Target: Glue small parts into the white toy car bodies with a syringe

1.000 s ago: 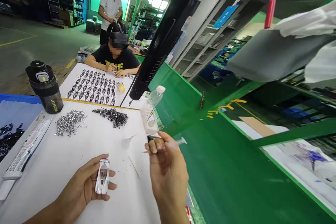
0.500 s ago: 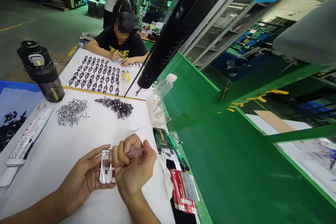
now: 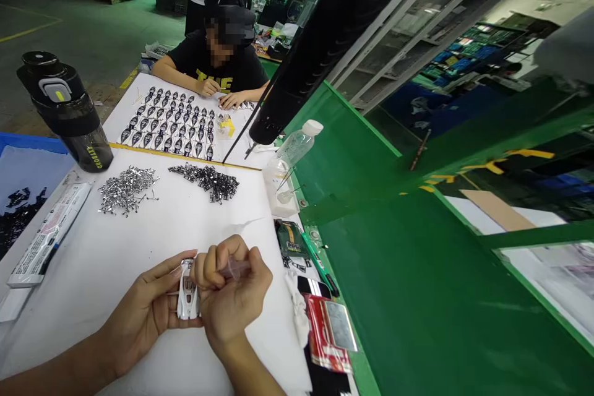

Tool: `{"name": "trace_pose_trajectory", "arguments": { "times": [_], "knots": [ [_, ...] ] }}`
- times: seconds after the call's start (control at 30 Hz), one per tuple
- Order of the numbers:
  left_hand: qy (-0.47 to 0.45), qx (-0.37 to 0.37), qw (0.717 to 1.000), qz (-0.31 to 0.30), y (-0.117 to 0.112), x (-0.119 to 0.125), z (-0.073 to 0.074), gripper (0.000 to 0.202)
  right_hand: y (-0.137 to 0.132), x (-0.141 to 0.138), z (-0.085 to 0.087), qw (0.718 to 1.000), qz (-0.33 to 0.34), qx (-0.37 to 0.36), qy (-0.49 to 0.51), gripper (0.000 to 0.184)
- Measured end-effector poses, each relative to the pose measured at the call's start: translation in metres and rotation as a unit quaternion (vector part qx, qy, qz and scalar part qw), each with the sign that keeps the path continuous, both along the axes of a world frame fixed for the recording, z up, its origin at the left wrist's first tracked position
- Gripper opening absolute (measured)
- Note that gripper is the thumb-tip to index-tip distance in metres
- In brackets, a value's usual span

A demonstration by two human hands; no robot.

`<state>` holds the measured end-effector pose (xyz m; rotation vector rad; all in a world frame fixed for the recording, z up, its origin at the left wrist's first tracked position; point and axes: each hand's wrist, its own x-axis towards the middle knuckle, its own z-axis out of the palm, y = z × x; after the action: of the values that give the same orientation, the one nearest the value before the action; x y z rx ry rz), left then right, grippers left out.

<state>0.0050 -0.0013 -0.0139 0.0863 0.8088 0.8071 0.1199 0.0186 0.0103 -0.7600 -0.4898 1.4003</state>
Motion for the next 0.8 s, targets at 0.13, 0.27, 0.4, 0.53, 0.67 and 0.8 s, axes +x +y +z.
{"name": "trace_pose_trajectory", "arguments": {
  "times": [0.13, 0.27, 0.4, 0.53, 0.67, 0.8],
  "knots": [
    [-0.001, 0.002, 1.0, -0.007, 0.0001, -0.0002, 0.0003, 0.039, -0.0003, -0.0001, -0.0013, 1.0, -0.014, 0.0, -0.006, 0.044],
    [-0.003, 0.008, 1.0, -0.007, -0.0001, -0.0003, -0.0009, 0.037, -0.0004, -0.0006, -0.0025, 1.0, -0.017, 0.003, -0.005, 0.044],
    [-0.002, 0.005, 1.0, -0.004, -0.0003, -0.0001, -0.0011, 0.036, -0.0004, -0.0016, -0.0034, 1.0, -0.008, 0.013, -0.007, 0.046],
    [-0.001, 0.002, 1.0, -0.001, -0.0006, -0.0004, -0.0012, 0.035, -0.0007, -0.0019, -0.0036, 1.0, -0.01, 0.021, -0.015, 0.046],
    [-0.003, 0.003, 1.0, -0.002, -0.0011, -0.0012, -0.002, 0.034, -0.0006, -0.0018, -0.0031, 0.999, -0.011, 0.025, -0.021, 0.047],
    [0.002, 0.006, 1.0, 0.0, -0.0002, -0.001, -0.0021, 0.034, -0.0009, -0.0017, -0.0025, 0.999, -0.025, 0.018, -0.032, 0.048]
  ]
}}
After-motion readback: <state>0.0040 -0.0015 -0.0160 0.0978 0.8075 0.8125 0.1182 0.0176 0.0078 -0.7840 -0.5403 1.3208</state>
